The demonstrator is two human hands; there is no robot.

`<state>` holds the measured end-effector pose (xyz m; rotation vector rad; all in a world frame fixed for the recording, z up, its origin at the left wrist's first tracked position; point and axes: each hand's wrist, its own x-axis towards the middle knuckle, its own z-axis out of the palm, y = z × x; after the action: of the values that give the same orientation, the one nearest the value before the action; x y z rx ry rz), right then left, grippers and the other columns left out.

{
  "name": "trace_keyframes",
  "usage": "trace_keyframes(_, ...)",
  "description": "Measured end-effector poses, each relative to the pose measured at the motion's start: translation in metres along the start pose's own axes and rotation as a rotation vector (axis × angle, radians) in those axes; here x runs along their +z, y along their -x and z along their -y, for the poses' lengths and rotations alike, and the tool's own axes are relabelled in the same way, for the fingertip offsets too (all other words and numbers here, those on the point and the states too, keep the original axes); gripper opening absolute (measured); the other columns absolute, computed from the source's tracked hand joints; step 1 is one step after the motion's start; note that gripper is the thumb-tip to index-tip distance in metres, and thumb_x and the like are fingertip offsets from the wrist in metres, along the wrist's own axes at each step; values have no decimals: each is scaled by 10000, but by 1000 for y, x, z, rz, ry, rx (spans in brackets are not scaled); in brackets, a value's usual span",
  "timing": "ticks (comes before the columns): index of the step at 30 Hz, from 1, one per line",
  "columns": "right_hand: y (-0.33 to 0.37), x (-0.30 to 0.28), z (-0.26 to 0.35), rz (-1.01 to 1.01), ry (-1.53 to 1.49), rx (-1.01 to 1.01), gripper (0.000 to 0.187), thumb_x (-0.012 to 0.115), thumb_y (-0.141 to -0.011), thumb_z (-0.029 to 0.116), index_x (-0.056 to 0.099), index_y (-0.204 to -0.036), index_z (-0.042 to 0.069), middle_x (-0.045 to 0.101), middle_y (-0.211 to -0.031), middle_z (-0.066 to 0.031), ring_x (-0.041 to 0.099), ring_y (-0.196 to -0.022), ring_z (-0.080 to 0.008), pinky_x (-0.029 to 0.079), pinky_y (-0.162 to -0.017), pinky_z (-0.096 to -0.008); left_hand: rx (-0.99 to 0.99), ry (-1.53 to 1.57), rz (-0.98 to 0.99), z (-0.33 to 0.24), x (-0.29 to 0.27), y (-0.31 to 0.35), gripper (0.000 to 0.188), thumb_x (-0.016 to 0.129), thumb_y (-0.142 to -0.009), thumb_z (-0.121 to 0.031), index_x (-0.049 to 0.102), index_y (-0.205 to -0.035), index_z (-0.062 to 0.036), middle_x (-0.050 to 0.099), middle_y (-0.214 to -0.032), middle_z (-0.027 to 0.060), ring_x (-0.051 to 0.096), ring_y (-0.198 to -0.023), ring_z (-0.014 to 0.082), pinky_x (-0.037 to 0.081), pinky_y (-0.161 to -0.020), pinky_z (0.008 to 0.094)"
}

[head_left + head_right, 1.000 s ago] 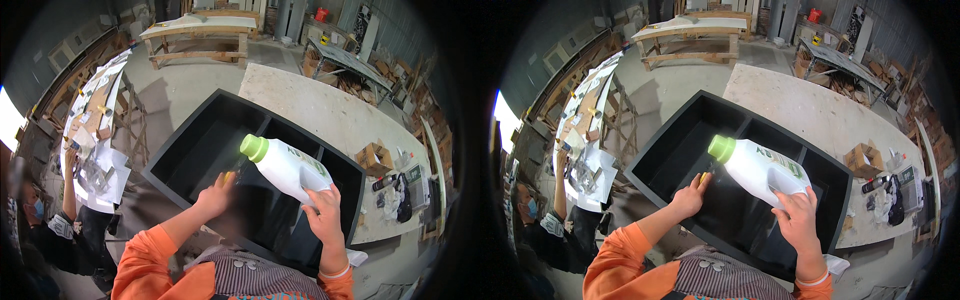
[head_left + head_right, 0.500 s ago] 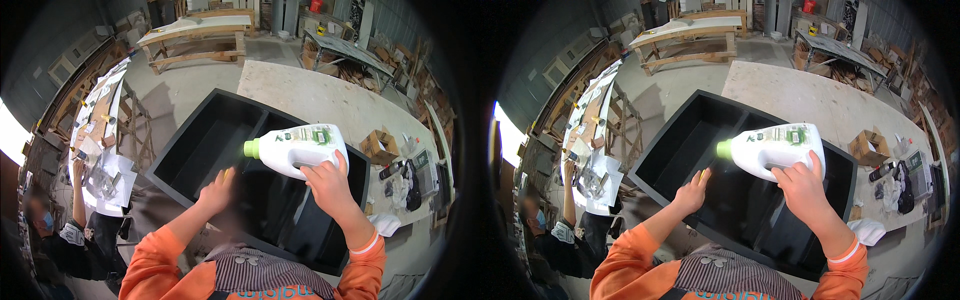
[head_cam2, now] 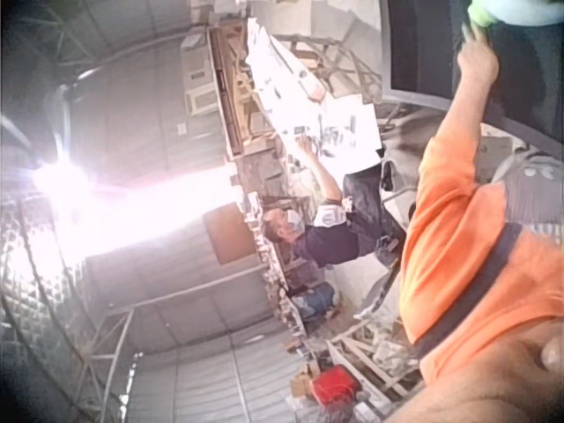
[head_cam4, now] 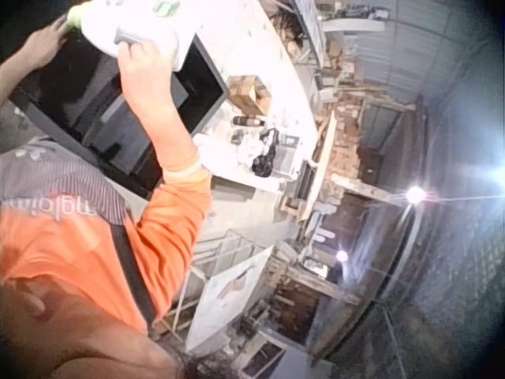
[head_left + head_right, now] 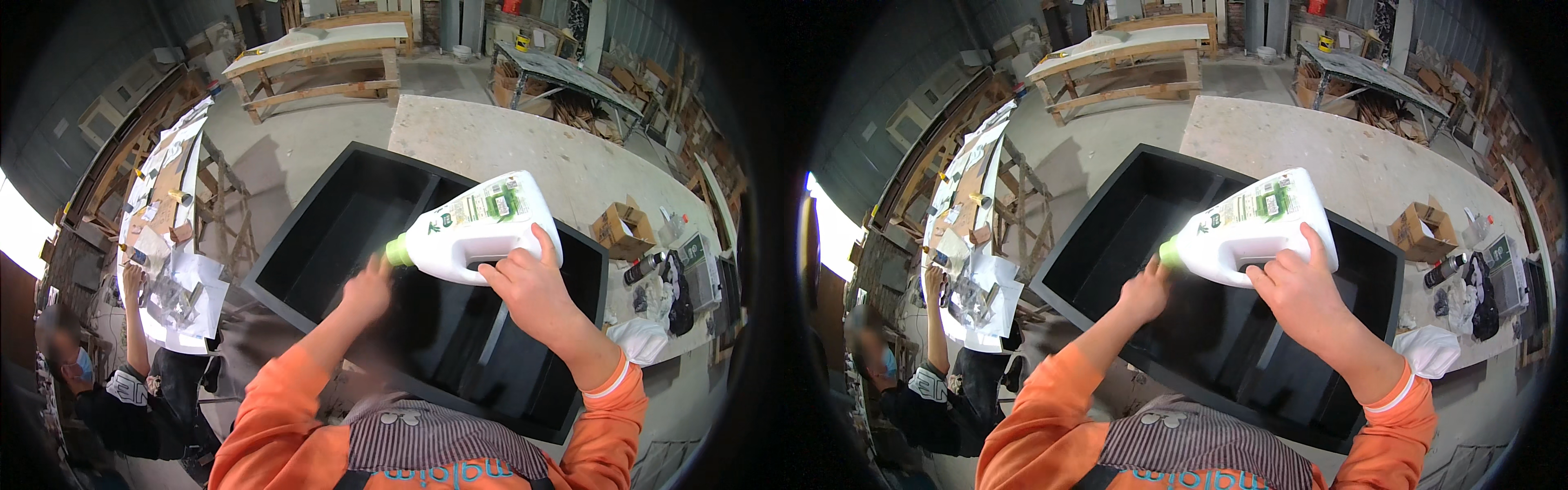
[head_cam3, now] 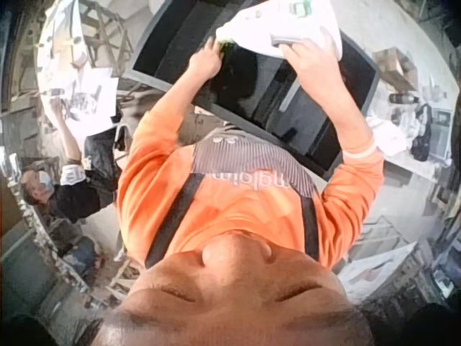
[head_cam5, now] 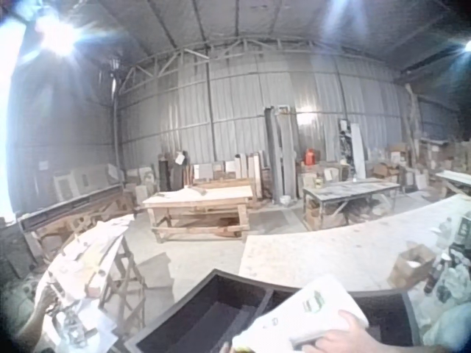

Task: The person cleans the interior of a black three-compartment cabinet. They wipe the surfaces with a cloth, apply liquid from a white bottle, and continue scrubbing with a yellow sponge. The person also briefly handles a black plastic bag and a small white stick before resuming cleaning.

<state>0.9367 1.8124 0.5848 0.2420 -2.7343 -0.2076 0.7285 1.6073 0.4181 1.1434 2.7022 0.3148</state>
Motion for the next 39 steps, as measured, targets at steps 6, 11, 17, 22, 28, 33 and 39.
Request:
trace_keyframes(6, 10, -6, 2, -16, -9, 51, 285, 685, -783, 43, 711, -1063, 91, 621, -793, -19, 604, -888, -198, 288, -1129, -629, 56, -98, -73, 5, 7, 22, 594, 528, -967, -235, 333, -1514, -108, 445, -1467, 264, 691, -992, 407, 583, -820, 489)
trace_keyframes(11, 35, -3, -7, -81, -202, 259, 356, 770, -752, 76, 705, -1103, 77, 670, -871, -42, 613, -903, -224, 299, -1118, -596, -22, -111, 44, -7, -6, 5, 694, 597, -949, -250, 257, -1541, -131, 411, -1515, 235, 674, -1063, 376, 551, -927, 463)
trace_keyframes(17, 102, 27, 6, -418, -807, 863, 389, 678, -839, -15, 630, -1224, -34, 660, -1085, -106, 624, -1053, -215, 396, -1061, -383, 1, -11, -3, -23, -4, -54, 697, 576, -979, -268, 214, -1562, -148, 415, -1509, 238, 646, -1128, 395, 549, -923, 465)
trace_keyframes(22, 168, 62, 37, -653, -1190, 1111, 398, 648, -884, -3, 533, -1263, -36, 619, -1166, -87, 578, -1075, -149, 428, -1006, -338, 36, -147, 80, 6, -8, 37, 770, 597, -966, -297, 162, -1587, -162, 386, -1516, 279, 664, -1092, 408, 564, -910, 464)
trace_keyframes(28, 188, 111, 28, -611, -1235, 1323, 404, 639, -890, -15, 532, -1280, -16, 624, -1174, -94, 588, -1077, -164, 438, -1007, -346, 67, -124, -13, -22, -10, -62, 709, 538, -993, -298, 170, -1578, -145, 360, -1546, 224, 626, -1148, 397, 544, -921, 487)
trace_keyframes(33, 191, 126, 35, -649, -1266, 1365, 396, 669, -912, 24, 533, -1280, -31, 649, -1160, -114, 599, -1062, -167, 443, -987, -338, 112, -166, -41, -18, -7, -30, 776, 637, -929, -264, 213, -1558, -105, 335, -1557, 238, 640, -1114, 406, 572, -869, 477)
trace_keyframes(39, 188, 130, 30, -574, -1223, 1395, 361, 669, -904, 26, 565, -1246, -27, 660, -1139, -116, 605, -1060, -168, 445, -979, -335, 142, -335, 91, 3, -14, 48, 733, 645, -927, -269, 291, -1561, -168, 278, -1579, 269, 671, -1052, 395, 593, -830, 443)
